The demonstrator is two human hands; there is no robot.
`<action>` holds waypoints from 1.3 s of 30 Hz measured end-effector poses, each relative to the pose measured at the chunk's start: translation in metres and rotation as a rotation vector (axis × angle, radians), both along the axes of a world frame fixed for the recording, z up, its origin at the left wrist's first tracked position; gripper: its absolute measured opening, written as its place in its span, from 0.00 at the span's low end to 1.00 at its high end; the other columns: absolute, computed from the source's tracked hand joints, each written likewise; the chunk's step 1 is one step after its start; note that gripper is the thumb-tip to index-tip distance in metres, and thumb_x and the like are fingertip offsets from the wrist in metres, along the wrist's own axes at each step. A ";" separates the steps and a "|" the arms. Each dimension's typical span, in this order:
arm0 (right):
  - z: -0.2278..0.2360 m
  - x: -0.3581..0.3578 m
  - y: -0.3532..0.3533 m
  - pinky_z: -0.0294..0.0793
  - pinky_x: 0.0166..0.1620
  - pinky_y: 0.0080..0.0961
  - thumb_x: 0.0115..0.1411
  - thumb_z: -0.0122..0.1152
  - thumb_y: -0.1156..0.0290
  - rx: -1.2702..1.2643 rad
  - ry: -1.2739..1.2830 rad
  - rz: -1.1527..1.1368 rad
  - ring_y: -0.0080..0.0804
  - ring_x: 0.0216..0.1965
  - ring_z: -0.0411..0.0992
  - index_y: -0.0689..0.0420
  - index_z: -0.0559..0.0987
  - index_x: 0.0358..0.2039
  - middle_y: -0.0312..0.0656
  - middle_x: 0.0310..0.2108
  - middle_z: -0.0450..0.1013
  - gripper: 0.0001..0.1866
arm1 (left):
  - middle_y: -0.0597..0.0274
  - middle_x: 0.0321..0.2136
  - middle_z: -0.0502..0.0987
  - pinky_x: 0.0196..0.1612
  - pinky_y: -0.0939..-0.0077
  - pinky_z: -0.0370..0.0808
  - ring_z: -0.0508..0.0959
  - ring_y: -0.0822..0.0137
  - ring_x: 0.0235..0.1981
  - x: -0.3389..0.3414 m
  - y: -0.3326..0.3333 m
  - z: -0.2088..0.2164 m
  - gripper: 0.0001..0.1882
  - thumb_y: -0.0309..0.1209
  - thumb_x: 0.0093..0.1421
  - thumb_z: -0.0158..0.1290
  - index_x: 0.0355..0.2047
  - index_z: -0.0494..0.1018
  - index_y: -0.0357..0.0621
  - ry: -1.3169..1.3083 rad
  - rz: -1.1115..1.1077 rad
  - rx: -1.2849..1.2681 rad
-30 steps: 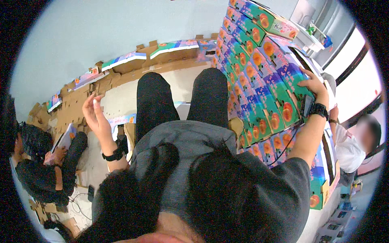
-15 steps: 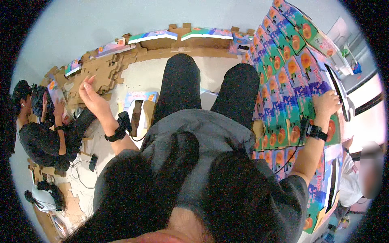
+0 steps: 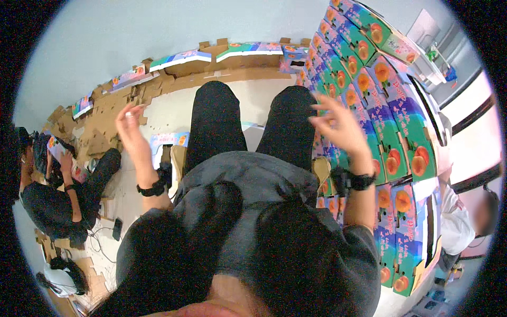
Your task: Assemble cardboard boxes for shipping fruit.
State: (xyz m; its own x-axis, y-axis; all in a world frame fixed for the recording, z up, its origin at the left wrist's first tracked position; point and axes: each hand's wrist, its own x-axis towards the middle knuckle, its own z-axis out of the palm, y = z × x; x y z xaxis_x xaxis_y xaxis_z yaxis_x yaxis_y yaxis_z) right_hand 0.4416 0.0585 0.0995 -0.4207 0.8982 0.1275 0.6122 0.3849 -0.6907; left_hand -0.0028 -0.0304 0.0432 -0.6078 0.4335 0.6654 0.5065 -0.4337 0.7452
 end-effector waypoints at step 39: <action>-0.183 -0.150 -0.001 0.79 0.39 0.31 0.69 0.48 0.57 -1.402 0.756 0.240 0.38 0.33 0.80 0.59 0.75 0.37 0.48 0.31 0.79 0.17 | 0.41 0.48 0.78 0.54 0.62 0.71 0.77 0.51 0.51 -0.193 -0.026 -0.175 0.35 0.53 0.61 0.52 0.50 0.74 0.28 0.124 0.071 -1.388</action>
State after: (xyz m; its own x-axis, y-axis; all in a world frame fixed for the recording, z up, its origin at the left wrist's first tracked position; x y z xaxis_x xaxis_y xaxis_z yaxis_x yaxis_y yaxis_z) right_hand 0.2921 0.0576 -0.0832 -0.7871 0.4064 -0.4639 0.0061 -0.7470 -0.6648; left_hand -0.1954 -0.0561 -0.1323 -0.6255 0.7465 -0.2270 0.5898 0.6428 0.4889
